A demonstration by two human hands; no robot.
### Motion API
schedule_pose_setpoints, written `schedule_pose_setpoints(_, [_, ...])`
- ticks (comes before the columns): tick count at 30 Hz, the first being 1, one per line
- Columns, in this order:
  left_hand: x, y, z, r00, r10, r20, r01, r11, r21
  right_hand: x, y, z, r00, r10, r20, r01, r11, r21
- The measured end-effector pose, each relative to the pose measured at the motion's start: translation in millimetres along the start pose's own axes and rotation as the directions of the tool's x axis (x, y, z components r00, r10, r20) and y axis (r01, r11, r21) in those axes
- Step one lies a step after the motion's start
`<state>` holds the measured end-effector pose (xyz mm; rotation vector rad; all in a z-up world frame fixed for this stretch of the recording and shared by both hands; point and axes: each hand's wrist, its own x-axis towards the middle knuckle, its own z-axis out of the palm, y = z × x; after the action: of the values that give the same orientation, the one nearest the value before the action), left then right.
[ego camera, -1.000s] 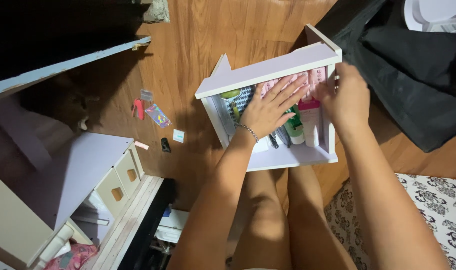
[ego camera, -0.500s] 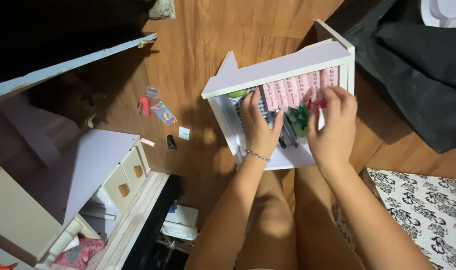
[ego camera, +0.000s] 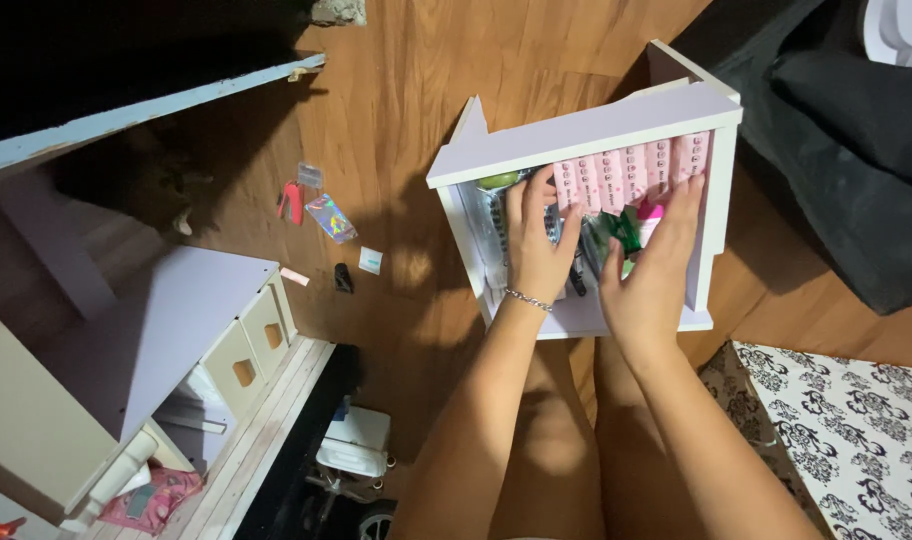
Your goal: Organizing various cosmetics and personal care items into a small white drawer on the floor.
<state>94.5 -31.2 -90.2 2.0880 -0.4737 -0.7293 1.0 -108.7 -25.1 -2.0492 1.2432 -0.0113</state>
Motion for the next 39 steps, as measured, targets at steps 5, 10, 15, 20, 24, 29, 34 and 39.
schedule_pose_setpoints(5, [0.6, -12.4, -3.0, 0.999, -0.022, 0.045, 0.025, 0.998, -0.066, 8.4, 0.8, -4.1, 0.999, 0.031, -0.031, -0.031, 0.999, 0.009])
schedule_pose_setpoints(10, [2.1, -18.3, -1.8, 0.998, 0.040, 0.049, -0.031, 0.986, -0.161, 26.6, 3.4, -14.1, 0.997, 0.057, 0.052, -0.056, 0.998, -0.010])
schedule_pose_setpoints(15, [-1.7, -21.0, 0.4, 0.998, 0.042, 0.050, -0.031, 0.975, -0.219, 35.6, 16.1, -10.6, 0.997, -0.067, 0.048, 0.079, 0.948, -0.308])
schedule_pose_setpoints(20, [-7.0, -13.5, 5.6, 1.000, 0.030, 0.004, -0.030, 0.997, -0.074, 57.4, 19.4, -10.6, 0.986, -0.083, 0.144, 0.148, 0.832, -0.534])
schedule_pose_setpoints(24, [-12.0, -1.7, 4.3, 0.989, 0.140, 0.057, -0.150, 0.957, 0.248, 49.0, 21.5, -29.2, 0.981, -0.110, 0.160, 0.178, 0.838, -0.516])
schedule_pose_setpoints(29, [0.2, -26.7, 10.6, 0.897, 0.391, 0.205, -0.440, 0.755, 0.486, 46.8, 51.5, -38.3, 0.971, -0.231, 0.068, 0.237, 0.873, -0.427])
schedule_pose_setpoints(34, [37.0, -29.9, -1.0, 0.570, 0.761, 0.311, -0.560, 0.082, 0.825, 85.2, 57.7, -43.8, 0.828, -0.547, 0.123, 0.557, 0.776, -0.295])
schedule_pose_setpoints(39, [52.7, 5.9, -21.1, 0.777, 0.462, 0.427, -0.627, 0.509, 0.590, 102.2, 84.9, -31.0, 0.775, -0.592, 0.221, 0.632, 0.715, -0.299])
